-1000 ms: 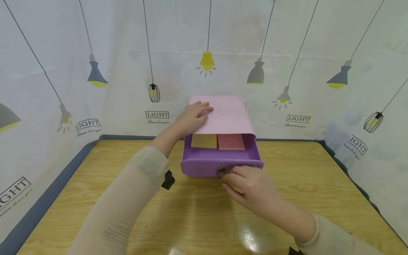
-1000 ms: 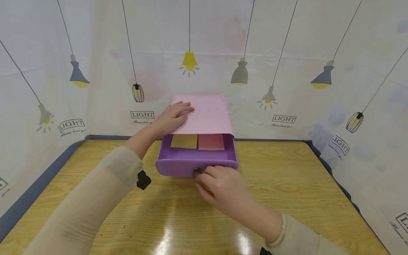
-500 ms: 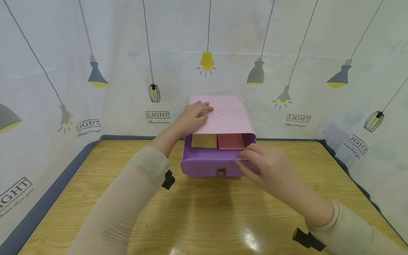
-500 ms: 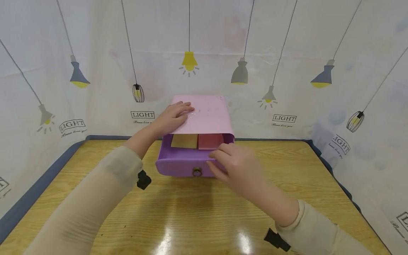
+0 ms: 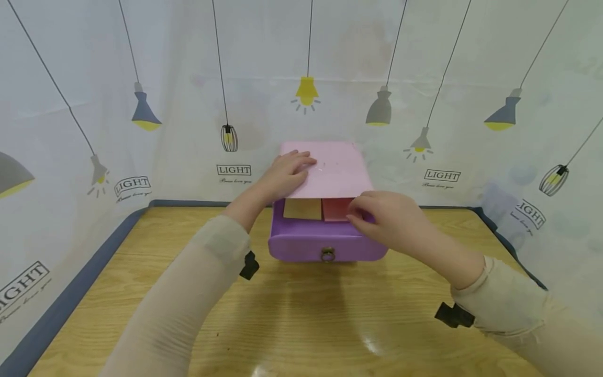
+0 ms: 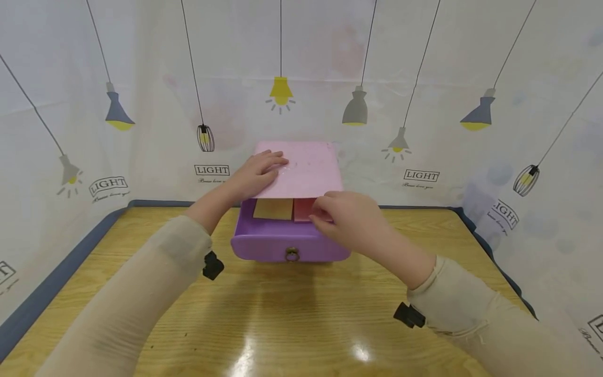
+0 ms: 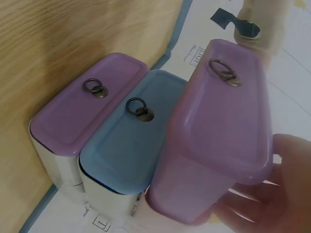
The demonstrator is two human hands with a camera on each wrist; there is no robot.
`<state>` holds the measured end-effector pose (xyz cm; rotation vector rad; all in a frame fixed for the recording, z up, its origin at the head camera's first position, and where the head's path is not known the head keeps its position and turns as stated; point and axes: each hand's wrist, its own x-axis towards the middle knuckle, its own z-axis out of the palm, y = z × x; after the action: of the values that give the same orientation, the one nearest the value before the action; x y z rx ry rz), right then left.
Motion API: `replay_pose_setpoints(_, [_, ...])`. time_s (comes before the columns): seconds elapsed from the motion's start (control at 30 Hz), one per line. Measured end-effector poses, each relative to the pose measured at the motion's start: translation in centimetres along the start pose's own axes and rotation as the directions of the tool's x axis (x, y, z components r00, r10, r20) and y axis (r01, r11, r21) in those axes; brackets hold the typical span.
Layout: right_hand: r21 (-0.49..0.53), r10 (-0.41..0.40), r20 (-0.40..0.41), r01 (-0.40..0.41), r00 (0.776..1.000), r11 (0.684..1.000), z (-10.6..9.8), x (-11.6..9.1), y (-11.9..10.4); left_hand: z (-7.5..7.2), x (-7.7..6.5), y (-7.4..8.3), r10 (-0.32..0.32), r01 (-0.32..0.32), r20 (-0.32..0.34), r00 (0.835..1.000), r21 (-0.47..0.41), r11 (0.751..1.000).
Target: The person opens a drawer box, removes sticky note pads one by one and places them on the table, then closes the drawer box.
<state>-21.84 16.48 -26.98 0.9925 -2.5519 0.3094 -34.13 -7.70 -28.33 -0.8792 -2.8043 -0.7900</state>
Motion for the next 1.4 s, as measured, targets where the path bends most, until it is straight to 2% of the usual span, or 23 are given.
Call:
replay_pose_setpoints(0.13, [0.013, 0.062, 0.185, -0.066, 0.981, 0.998, 0.3, 1.1, 0.5, -0.1, -0.1, 0.0, -0.003, 0.003, 0.002, 1.0, 0.0, 1.0])
replay_pose_setpoints(0.37, [0.02, 0.058, 0.393, -0.072, 0.918, 0.997, 0.4, 2.6, 0.8, -0.1, -0.1, 0.1, -0.003, 0.003, 0.005, 1.0, 0.008, 1.0])
replay_pose_setpoints(0.67, [0.066, 0.006, 0.575, -0.053, 0.818, 0.996, 0.8, 4.0, 1.1, -0.1, -0.1, 0.0, -0.015, 0.015, 0.014, 1.0, 0.018, 1.0])
replay_pose_setpoints(0.83, [0.049, -0.03, 0.626, 0.0, 0.779, 0.999, 1.6, 4.5, 1.8, 0.0, 0.1, -0.1, -0.018, 0.017, 0.016, 1.0, 0.038, 0.999])
replay_pose_setpoints(0.93, [0.017, -0.069, 0.617, 0.075, 0.784, 0.997, 2.3, 4.7, 2.2, 0.1, 0.2, -0.2, -0.017, 0.016, 0.018, 1.0, 0.041, 0.999])
replay_pose_setpoints(1.03, [-0.017, -0.136, 0.57, 0.177, 0.811, 0.984, 2.9, 4.6, 2.4, 0.1, 0.2, -0.1, -0.016, 0.016, 0.02, 1.0, 0.037, 0.999])
replay_pose_setpoints(1.13, [-0.055, -0.181, 0.511, 0.242, 0.84, 0.969, 3.2, 4.4, 2.5, 0.1, 0.2, -0.1, -0.014, 0.013, 0.019, 1.0, 0.038, 0.999])
replay_pose_setpoints(1.3, [-0.117, -0.153, 0.462, 0.231, 0.873, 0.966, 3.4, 4.4, 2.2, 0.0, 0.2, 0.0, -0.013, 0.012, 0.018, 1.0, 0.039, 0.999])
replay_pose_setpoints(1.4, [-0.164, -0.134, 0.46, 0.232, 0.878, 0.959, 3.5, 4.4, 2.2, 0.0, 0.2, -0.1, -0.016, 0.015, 0.019, 1.0, 0.04, 0.999])
